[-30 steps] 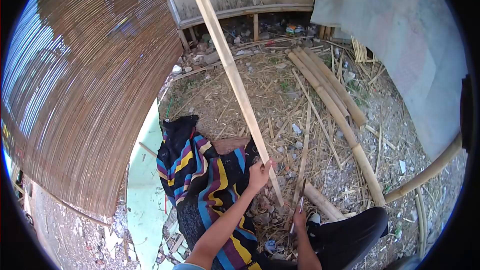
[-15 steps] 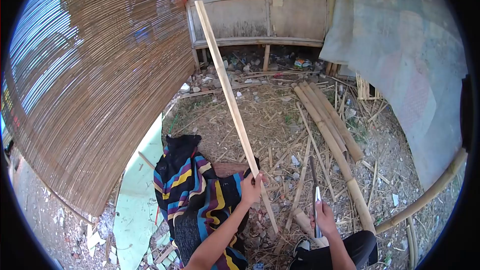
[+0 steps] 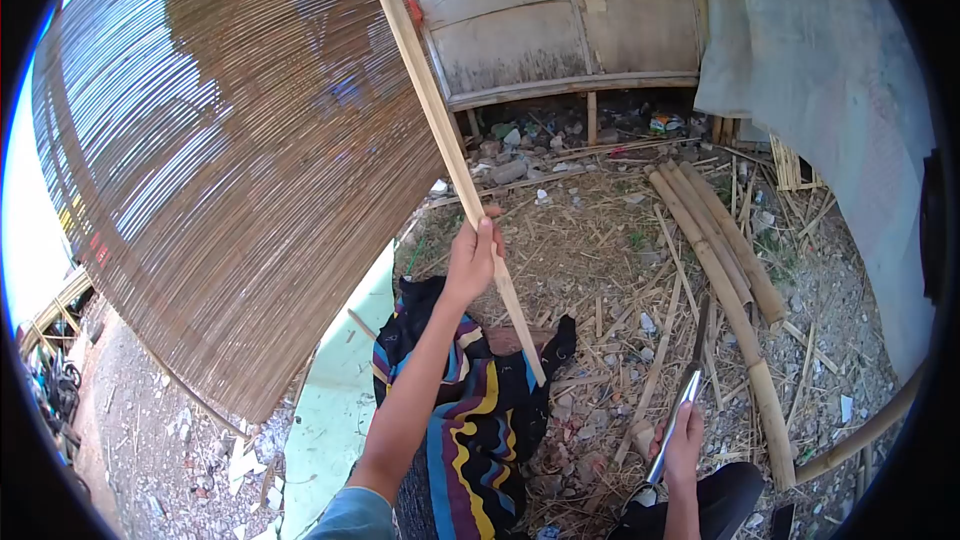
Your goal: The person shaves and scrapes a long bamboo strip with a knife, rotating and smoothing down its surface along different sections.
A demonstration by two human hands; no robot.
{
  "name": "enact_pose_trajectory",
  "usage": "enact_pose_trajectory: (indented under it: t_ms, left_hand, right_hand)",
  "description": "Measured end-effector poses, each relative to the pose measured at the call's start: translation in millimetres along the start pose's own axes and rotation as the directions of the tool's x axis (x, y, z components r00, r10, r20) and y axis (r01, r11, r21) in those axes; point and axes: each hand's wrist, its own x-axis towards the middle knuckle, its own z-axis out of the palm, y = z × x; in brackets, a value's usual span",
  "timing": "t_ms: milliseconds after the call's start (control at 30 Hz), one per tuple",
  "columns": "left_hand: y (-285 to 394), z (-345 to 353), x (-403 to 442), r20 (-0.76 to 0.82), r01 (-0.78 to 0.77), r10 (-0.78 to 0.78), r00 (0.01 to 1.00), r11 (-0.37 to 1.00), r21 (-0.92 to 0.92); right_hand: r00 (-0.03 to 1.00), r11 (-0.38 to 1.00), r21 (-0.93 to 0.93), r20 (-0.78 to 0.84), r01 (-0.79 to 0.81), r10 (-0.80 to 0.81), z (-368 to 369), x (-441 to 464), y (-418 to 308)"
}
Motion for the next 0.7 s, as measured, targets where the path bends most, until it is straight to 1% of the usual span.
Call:
enact_pose_trajectory:
  t_ms: [33,100,133,167,200,233,300,333,367,433,467,500,533,567,600,633,667,700]
  left_hand:
    - [4.5,-6.5,9.3,0.051,-0.020,0.016,0.999,0.996,0.091]
    - [14.0,-11.0,22.0,0.066,-0.004,0.000,0.998,0.997,0.073]
    - [23.6,-12.0,25.7,0.076,-0.026,0.009,0.997,0.973,0.228]
    - [33.1,-11.0,28.7,0.090,-0.050,0.017,0.996,0.925,0.378]
    - [41.6,-7.1,30.8,0.036,-0.062,0.051,0.998,0.866,0.496]
    - [46.4,-4.0,30.3,0.051,-0.068,0.049,0.998,0.867,0.494]
    - [56.3,2.6,29.3,0.101,-0.204,0.192,0.976,0.658,0.725]
    - [67.2,11.3,23.7,0.021,-0.149,0.183,0.983,0.722,0.676]
    - [66.0,13.6,19.9,0.027,-0.159,0.191,0.981,0.725,0.670]
    - [65.1,16.9,12.5,0.027,-0.169,0.217,0.976,0.672,0.721]
    - [66.6,21.5,6.2,0.043,-0.192,0.260,0.965,0.580,0.792]
    - [66.1,25.7,0.7,0.055,-0.201,0.258,0.965,0.584,0.787]
    - [64.4,30.0,-4.8,0.138,-0.249,0.251,0.958,0.491,0.835]
    - [63.6,34.9,-12.4,0.219,-0.298,0.233,0.947,0.395,0.869]
    - [72.1,45.2,-24.1,0.236,-0.286,0.179,0.955,0.359,0.888]
    - [70.1,49.9,-33.6,0.249,-0.293,0.165,0.954,0.365,0.883]
    - [67.1,54.5,-42.4,0.319,-0.323,0.073,0.945,0.369,0.872]
    - [64.2,61.0,-49.3,0.392,-0.358,-0.014,0.920,0.378,0.854]
  right_hand:
    - [1.000,1.000,0.009,-0.006,-0.003,0.003,1.7,-2.5,0.8]
    - [0.996,0.998,0.058,0.084,0.010,-0.015,6.3,-7.7,1.8]
    - [0.995,0.993,0.111,0.097,-0.032,0.022,9.9,-10.3,2.1]
    - [0.996,0.992,0.123,0.085,-0.036,0.026,13.3,-13.4,0.7]
    - [0.994,0.988,0.144,0.105,-0.055,0.040,15.9,-15.8,-1.5]
    - [0.991,0.984,0.163,0.124,-0.073,0.053,16.5,-18.4,-1.7]
    - [0.993,0.985,0.165,0.115,-0.048,0.029,16.1,-19.9,4.3]
    - [0.993,0.990,0.141,0.116,-0.022,0.006,15.8,-20.6,5.8]
    - [0.993,0.993,0.115,0.118,0.008,-0.022,15.8,-19.8,5.1]
    - [0.992,0.994,0.109,0.128,0.009,-0.023,16.3,-20.3,-3.5]
    - [0.994,0.994,0.106,0.108,0.012,-0.023,16.9,-20.7,-3.5]
    - [0.996,0.995,0.103,0.085,0.008,-0.017,16.4,-21.9,-2.2]
    - [0.997,0.988,0.157,0.077,0.004,-0.016,16.0,-19.0,1.9]
    - [0.998,0.987,0.159,0.064,-0.004,-0.007,16.0,-17.6,2.5]
    - [0.997,0.993,0.105,0.055,0.057,-0.063,17.9,-15.8,0.2]
    - [0.992,0.992,0.049,0.048,0.113,-0.116,20.1,-14.1,-0.6]
    - [0.992,0.992,-0.020,-0.022,0.124,-0.124,23.3,-11.0,2.3]
    - [0.993,0.994,-0.018,-0.047,0.112,-0.113,24.0,-6.5,2.9]
